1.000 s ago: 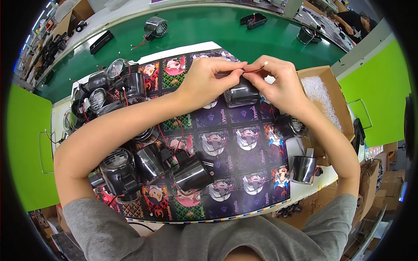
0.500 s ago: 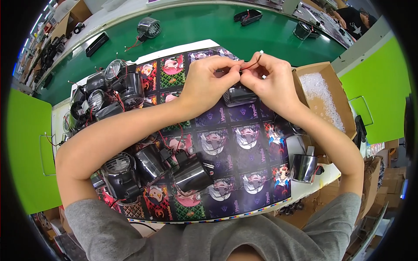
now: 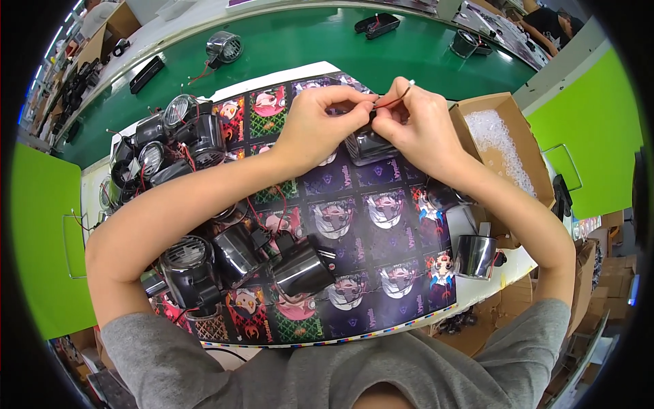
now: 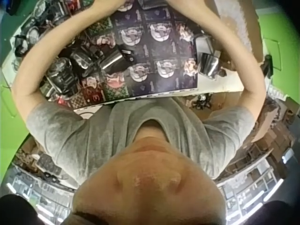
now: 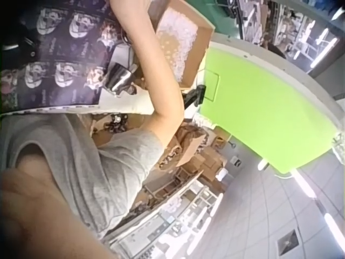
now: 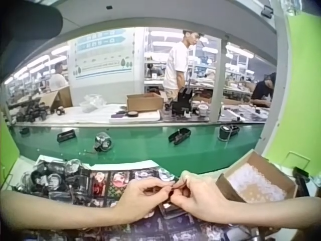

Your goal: The person assembles electronic units by hand, attaching plastic connector housings to wire ends.

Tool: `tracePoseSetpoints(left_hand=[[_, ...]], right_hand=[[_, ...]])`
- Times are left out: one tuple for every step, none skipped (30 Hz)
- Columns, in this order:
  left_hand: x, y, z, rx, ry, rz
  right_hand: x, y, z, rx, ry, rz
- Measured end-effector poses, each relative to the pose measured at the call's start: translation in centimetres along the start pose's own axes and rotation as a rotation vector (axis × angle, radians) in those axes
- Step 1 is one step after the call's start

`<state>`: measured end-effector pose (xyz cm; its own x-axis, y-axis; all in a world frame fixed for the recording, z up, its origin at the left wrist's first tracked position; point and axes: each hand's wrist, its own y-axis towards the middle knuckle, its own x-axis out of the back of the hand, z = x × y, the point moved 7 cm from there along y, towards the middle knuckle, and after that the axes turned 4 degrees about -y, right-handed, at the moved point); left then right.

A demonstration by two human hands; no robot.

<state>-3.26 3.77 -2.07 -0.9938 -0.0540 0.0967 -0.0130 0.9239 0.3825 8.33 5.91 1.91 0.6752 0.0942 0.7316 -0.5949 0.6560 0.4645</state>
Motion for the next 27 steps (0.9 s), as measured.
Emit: tracePoseSetpoints(left_hand=[[-0.2,0.2,0.4,0.043,-0.062,0.045],[-0.4,0.2,0.8,0.087,-0.123,0.085],[-0.5,0.2,0.6,0.036,-0.077,0.096],[-0.9,0.1,0.7,0.033,-0.079,0.098],[-1.2,0.1,0.7,0.029,-0.079,0.100],[-1.2,0.1,0.7,0.019,-0.022,0.100],[-1.2,-0.1,0.7,0.007,-0.045,0.090],[-1.2,-0.2,0.6,-0.007,-0.071,0.086],[-1.1,-0.4,0.8,0.010,-0.037,0.062],[-0.9,-0.4,0.8,0.009,-0.041,0.056],[-0.7,-0.3,0.6,-0.031,-0.005,0.039],[-0.6,-0.2,0.3,-0.070,0.032,0.022],[-0.4,-0.2,0.0,-0.119,0.016,-0.027],[-0.4,-0.3,-0.2,-0.120,0.013,-0.030],[-0.5,-0.3,-0.4,-0.123,0.049,-0.010],[-0.7,-0.4,-0.6,-0.125,0.086,0.010],[-0.8,-0.3,-0.4,-0.128,0.085,0.010],[-0.7,-0.3,-0.6,-0.183,0.066,-0.011],[-0.7,-0.4,-0.8,-0.237,0.047,-0.032],[-0.7,-0.4,-0.9,-0.238,0.046,-0.027],[-0.8,-0.3,-0.6,-0.184,0.033,-0.008],[-1.0,-0.3,-0.2,-0.130,0.020,0.012],[-1.0,-0.4,-0.5,-0.131,0.018,0.020],[-1.1,-0.5,-0.6,-0.111,0.064,0.029],[-1.2,-0.5,-0.7,-0.091,0.109,0.039],[-1.3,-0.5,-0.7,-0.091,0.108,0.045],[-1.4,-0.6,-1.2,-0.165,0.141,0.031]], right_hand=[[0.0,0.1,-0.1,0.000,0.028,-0.002],[0.1,0.2,-0.2,0.003,0.060,0.001],[0.2,0.2,0.0,0.001,0.053,0.015],[0.1,0.1,-0.4,-0.005,0.077,0.025],[0.1,0.1,-0.7,-0.010,0.102,0.033],[0.1,-0.1,-1.0,-0.046,0.160,0.056],[0.1,-0.2,-0.8,-0.039,0.159,0.067],[0.0,-0.3,-0.9,-0.065,0.167,0.080],[-0.1,-0.4,-0.9,-0.092,0.175,0.093],[0.0,-0.3,-0.8,-0.108,0.167,0.097],[0.0,-0.4,-0.8,-0.104,0.165,0.104],[0.2,-0.4,-0.8,-0.105,0.151,0.093],[0.3,-0.5,-0.8,-0.106,0.138,0.081],[0.6,-0.5,-0.6,-0.109,0.086,0.086],[0.6,-0.5,-0.5,-0.108,0.084,0.088],[0.7,-0.6,-0.5,-0.121,0.106,0.090],[0.7,-0.6,-0.4,-0.134,0.127,0.090],[0.8,-0.6,-0.4,-0.132,0.125,0.089],[0.8,-0.6,-0.5,-0.138,0.138,0.099],[0.9,-0.7,-0.6,-0.148,0.151,0.107],[1.0,-0.6,-0.7,-0.152,0.151,0.102],[0.9,-0.6,-0.9,-0.199,0.202,0.117],[0.8,-0.6,-1.1,-0.248,0.252,0.130],[1.0,-0.6,-1.2,-0.253,0.252,0.124],[1.0,-0.5,-1.2,-0.240,0.235,0.131],[1.1,-0.6,-1.1,-0.225,0.219,0.141],[1.2,-0.7,-1.0,-0.230,0.218,0.137]])
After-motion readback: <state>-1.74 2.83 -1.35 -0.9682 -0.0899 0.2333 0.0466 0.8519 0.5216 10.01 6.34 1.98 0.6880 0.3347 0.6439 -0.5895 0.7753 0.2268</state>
